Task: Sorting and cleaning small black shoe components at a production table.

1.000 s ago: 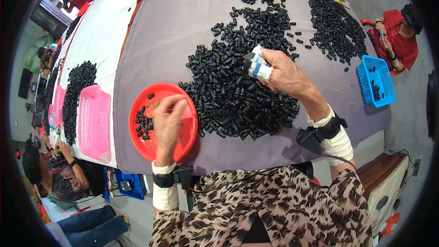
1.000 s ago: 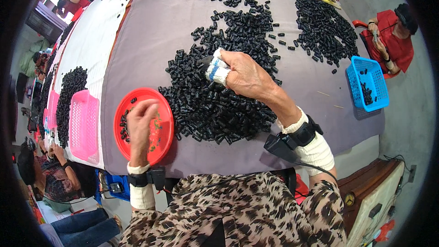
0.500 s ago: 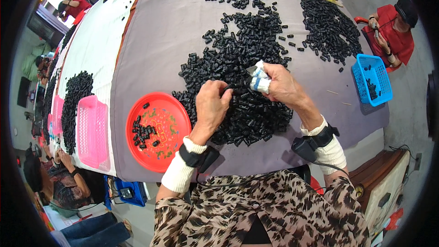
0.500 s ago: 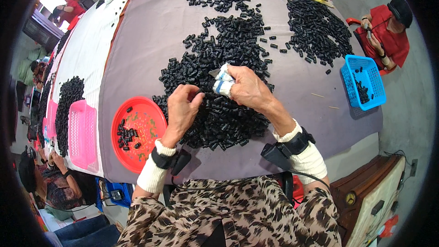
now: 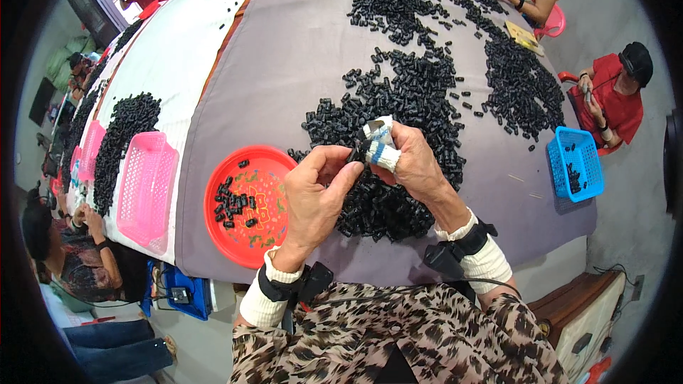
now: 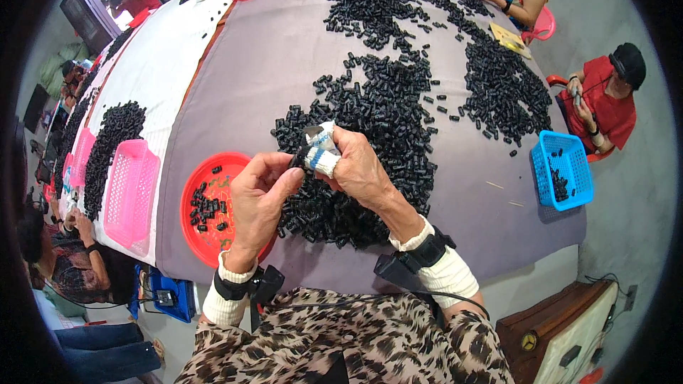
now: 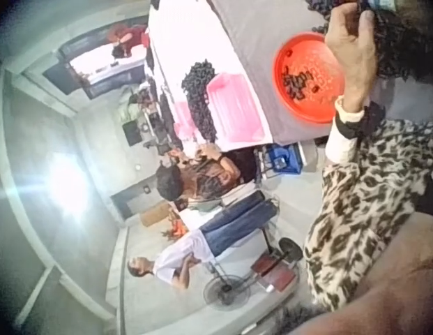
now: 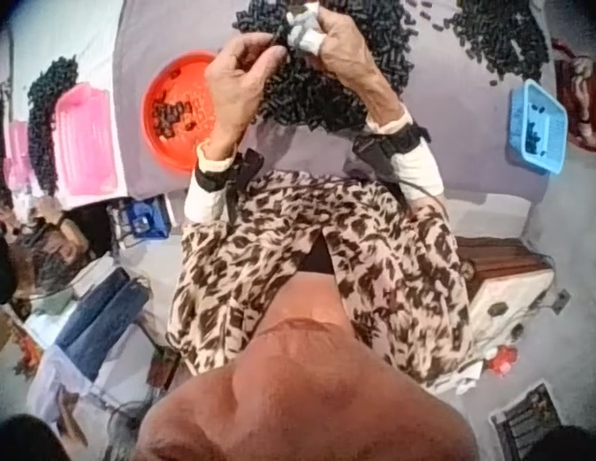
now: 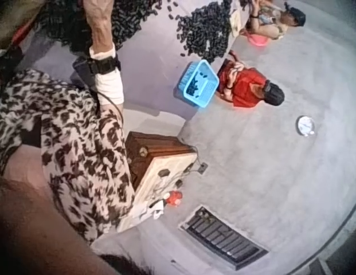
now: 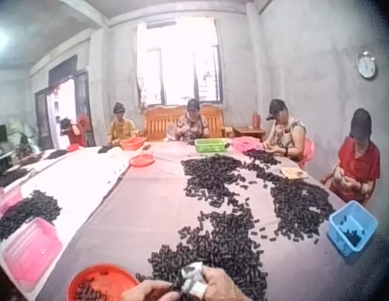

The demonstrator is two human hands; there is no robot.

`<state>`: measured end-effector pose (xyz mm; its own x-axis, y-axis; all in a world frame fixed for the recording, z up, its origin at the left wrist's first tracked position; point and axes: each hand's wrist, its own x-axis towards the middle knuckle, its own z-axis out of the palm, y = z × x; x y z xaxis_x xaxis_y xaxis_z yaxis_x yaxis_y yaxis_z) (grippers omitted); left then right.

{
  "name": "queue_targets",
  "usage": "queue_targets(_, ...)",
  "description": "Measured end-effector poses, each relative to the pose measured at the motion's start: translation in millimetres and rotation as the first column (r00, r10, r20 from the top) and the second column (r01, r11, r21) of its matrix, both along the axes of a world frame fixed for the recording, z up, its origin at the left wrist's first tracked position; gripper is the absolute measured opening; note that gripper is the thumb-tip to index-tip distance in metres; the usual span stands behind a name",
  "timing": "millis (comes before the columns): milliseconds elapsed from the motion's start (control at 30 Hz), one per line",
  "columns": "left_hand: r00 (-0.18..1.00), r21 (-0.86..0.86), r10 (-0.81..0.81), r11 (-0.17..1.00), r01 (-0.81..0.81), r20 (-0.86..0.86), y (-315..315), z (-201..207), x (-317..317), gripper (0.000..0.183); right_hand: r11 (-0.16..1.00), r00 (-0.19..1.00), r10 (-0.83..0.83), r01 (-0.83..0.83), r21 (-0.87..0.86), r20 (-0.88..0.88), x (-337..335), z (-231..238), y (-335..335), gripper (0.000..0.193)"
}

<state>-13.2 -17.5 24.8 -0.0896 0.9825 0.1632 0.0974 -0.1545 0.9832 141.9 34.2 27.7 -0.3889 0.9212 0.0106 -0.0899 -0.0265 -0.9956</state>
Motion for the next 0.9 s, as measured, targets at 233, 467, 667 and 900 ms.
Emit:
queue_targets(233,0.841,-0.092,-0.128,0.974,0.206,0.526,-2.4,4.3,-9.4,0.02,0.998,0.988,0.019,-0.027,-0.049,-0.151,-10.7,-2.0,-1.7,0.009)
queue_targets(467,0.728,-0.071,-0.184,0.95,0.304,0.661,2.6,4.8,-11.7,0.03,1.0,0.998,0.006,-0.005,0.019,-0.06,-14.5,-3.6,0.4,0.009)
queue_targets(667,0.513,-0.014,-0.213,0.915,0.403,0.832,11.3,-7.3,-20.1,0.026,0.985,0.988,0.091,-0.107,0.136,0.124,-4.7,11.1,-3.2,0.021)
queue_targets(900,0.493,0.046,-0.261,0.913,0.406,0.83,14.1,-10.9,-13.0,0.026,0.969,0.983,0.111,-0.14,0.204,0.146,-0.7,15.9,0.0,0.026)
